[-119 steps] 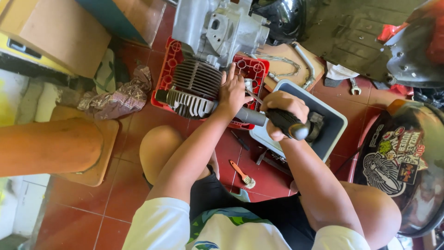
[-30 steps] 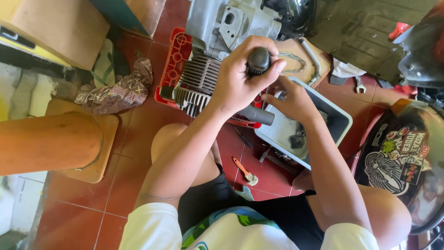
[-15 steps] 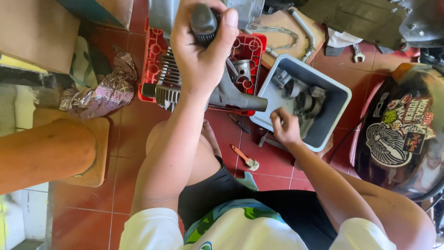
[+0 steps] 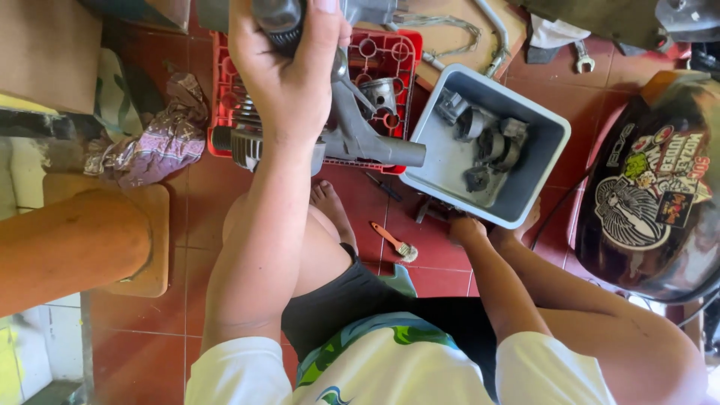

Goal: Cleaning a motorcycle piston and other small engine components using a brush and cleaning solution in a workshop environment.

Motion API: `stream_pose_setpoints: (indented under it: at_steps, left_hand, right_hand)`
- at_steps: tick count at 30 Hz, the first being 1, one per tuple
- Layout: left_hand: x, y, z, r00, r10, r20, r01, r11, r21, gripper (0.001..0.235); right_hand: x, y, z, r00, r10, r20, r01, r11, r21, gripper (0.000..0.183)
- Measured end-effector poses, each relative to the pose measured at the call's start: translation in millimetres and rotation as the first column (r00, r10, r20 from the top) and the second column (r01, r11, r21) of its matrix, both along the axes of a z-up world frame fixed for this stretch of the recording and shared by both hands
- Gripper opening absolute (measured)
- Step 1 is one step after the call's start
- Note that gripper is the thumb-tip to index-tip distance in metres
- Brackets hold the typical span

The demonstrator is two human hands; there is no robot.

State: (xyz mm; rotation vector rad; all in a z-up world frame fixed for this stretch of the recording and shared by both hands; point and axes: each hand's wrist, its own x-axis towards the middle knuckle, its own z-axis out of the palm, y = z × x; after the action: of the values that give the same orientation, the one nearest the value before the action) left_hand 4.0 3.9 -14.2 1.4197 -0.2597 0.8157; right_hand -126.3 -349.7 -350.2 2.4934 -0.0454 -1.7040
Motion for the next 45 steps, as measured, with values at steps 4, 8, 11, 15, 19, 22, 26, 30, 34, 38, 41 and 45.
stream_pose_setpoints:
  at_steps: [4, 8, 11, 15, 19, 22, 26, 30, 34, 38, 41, 45]
  left_hand:
    - [6, -1, -4, 0.999, 0.028, 0.021, -0.028, 1.000, 0.000, 0.011]
    - [10, 0, -4, 1.000, 0.025, 0.011, -0.025, 1.000, -0.004, 0.011]
    - [9, -1, 2, 0.999, 0.037, 0.013, -0.037, 0.999, -0.003, 0.012]
    - [11, -2, 7, 0.998, 0.030, 0.054, -0.027, 0.999, -0.042, 0.011]
    - [11, -6, 12, 0.996, 0.086, -0.007, -0.087, 0.994, -0.061, 0.012]
    - [14, -8, 11, 0.989, 0.149, -0.008, -0.149, 0.989, 0.007, 0.014]
    - [16, -12, 14, 0.986, 0.164, -0.030, -0.164, 0.986, 0.024, 0.013]
    - [14, -12, 17, 0.988, 0.143, -0.059, -0.139, 0.988, 0.069, 0.010]
    - [18, -13, 13, 0.992, 0.119, -0.033, -0.116, 0.990, 0.075, 0.009]
    - [20, -16, 11, 0.990, 0.130, -0.058, -0.124, 0.987, 0.099, 0.015]
    - [19, -15, 15, 0.990, 0.130, -0.056, -0.124, 0.988, 0.097, 0.014]
    - [22, -15, 13, 0.990, 0.138, -0.035, -0.134, 0.986, 0.098, 0.012]
  right_hand:
    - [-14, -21, -54, 0.996, 0.004, 0.087, -0.005, 1.000, 0.008, 0.078]
    - [-18, -23, -66, 0.975, 0.042, 0.217, -0.039, 0.999, -0.015, 0.060]
    - [-18, -31, -79, 0.971, 0.108, 0.215, -0.106, 0.994, -0.020, 0.054]
    - [-19, -36, -94, 0.960, 0.165, 0.225, -0.165, 0.986, -0.020, 0.058]
    - [-15, -24, -89, 0.975, 0.164, 0.152, -0.157, 0.986, -0.054, 0.049]
    - [-17, -18, -87, 0.982, 0.118, 0.149, -0.118, 0.993, -0.010, 0.049]
    - [-17, -11, -85, 0.971, 0.133, 0.199, -0.141, 0.990, 0.025, 0.054]
    - [-10, -7, -87, 0.975, 0.179, 0.134, -0.183, 0.983, 0.016, 0.050]
    - [-10, -7, -88, 0.975, 0.176, 0.138, -0.181, 0.983, 0.020, 0.049]
    - [-12, -10, -90, 0.971, 0.184, 0.150, -0.191, 0.981, 0.032, 0.050]
    - [-13, -9, -91, 0.970, 0.182, 0.162, -0.190, 0.981, 0.037, 0.052]
    - [-13, -8, -91, 0.970, 0.179, 0.166, -0.186, 0.982, 0.026, 0.048]
